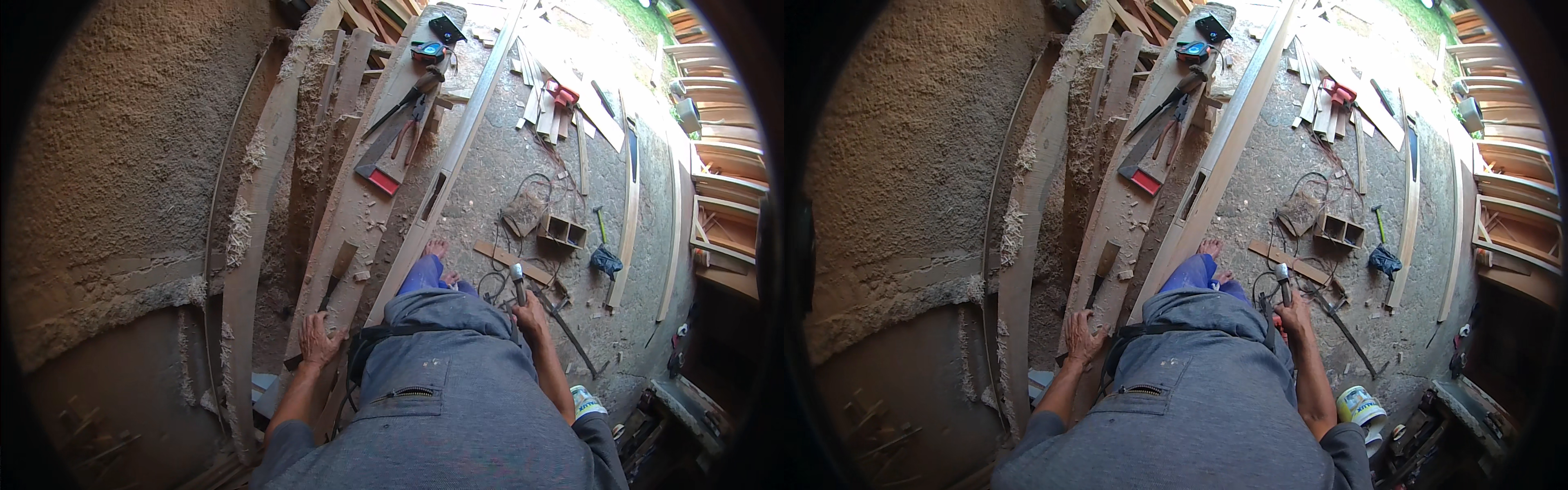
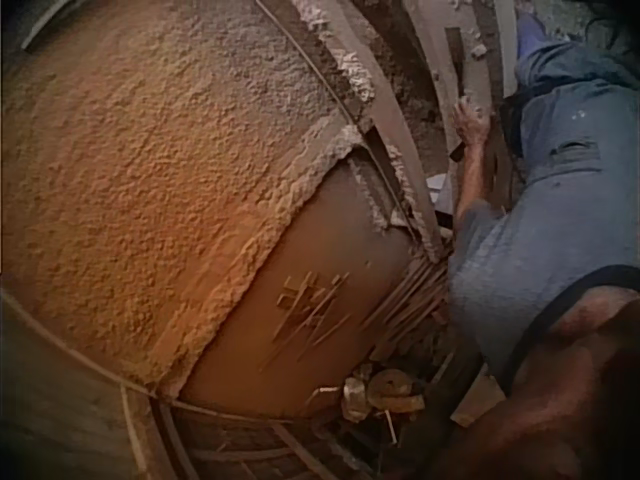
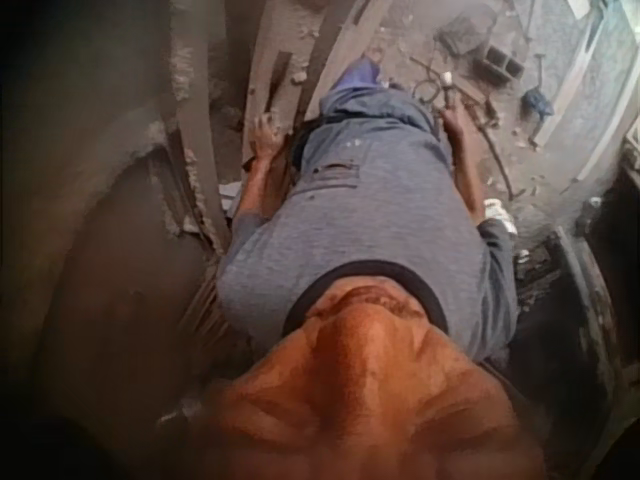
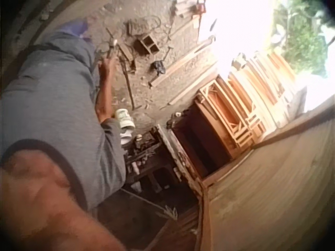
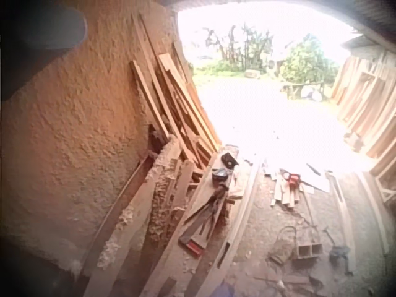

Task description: The person uses a chisel and mallet to carve a groove into a long wooden plank. They repeatedly strike the chisel to remove wood, then clear the debris by hand and with the chisel.

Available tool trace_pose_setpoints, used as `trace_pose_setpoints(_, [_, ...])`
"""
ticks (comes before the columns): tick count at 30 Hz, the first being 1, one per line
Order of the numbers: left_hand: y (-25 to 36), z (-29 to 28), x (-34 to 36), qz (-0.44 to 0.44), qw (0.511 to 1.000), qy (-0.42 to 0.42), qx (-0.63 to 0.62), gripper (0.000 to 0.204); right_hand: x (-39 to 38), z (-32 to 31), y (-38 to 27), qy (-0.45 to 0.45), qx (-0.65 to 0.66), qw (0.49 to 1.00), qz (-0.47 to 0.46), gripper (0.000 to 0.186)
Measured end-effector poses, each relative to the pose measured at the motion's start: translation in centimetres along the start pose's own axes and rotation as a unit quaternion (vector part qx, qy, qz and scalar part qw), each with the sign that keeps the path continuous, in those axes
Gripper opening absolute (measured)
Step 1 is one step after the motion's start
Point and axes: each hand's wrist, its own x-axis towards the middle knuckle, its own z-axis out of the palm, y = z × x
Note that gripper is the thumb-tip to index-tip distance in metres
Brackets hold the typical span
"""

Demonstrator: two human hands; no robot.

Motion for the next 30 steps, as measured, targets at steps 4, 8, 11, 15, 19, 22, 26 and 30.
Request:
trace_pose_setpoints(4, [3.6,0.1,8.4,-0.028,0.997,0.069,-0.012,0.061,-3.1,0.4,-2.0,0.007,0.072,0.997,0.025,0.03])
trace_pose_setpoints(8, [3.8,1.2,13.7,-0.043,0.998,-0.035,-0.025,0.063,-2.1,1.9,3.0,-0.019,0.089,0.996,0.023,0.025])
trace_pose_setpoints(11, [2.7,1.3,16.3,-0.029,0.996,-0.07,-0.04,0.059,-0.3,4.4,7.9,-0.031,0.169,0.984,0.045,0.028])
trace_pose_setpoints(15, [8.0,-3.1,20.2,0.057,0.981,0.031,-0.184,0.047,-1.0,3.9,8.7,-0.009,0.127,0.991,0.044,0.033])
trace_pose_setpoints(19, [18.4,-8.7,27.0,0.132,0.864,0.105,-0.474,0.034,-2.3,2.4,3.4,0.018,0.164,0.985,0.055,0.033])
trace_pose_setpoints(22, [24.5,-10.1,31.8,0.145,0.789,0.041,-0.595,0.029,-1.9,1.8,1.6,0.009,0.206,0.974,0.089,0.031])
trace_pose_setpoints(26, [30.2,-8.8,35.1,0.131,0.738,-0.014,-0.661,0.029,-1.9,-0.3,-3.9,0.009,0.183,0.981,0.068,0.029])
trace_pose_setpoints(30, [31.3,-5.6,36.9,0.135,0.775,-0.064,-0.614,0.031,-0.2,0.4,-4.2,0.021,0.191,0.981,0.025,0.03])
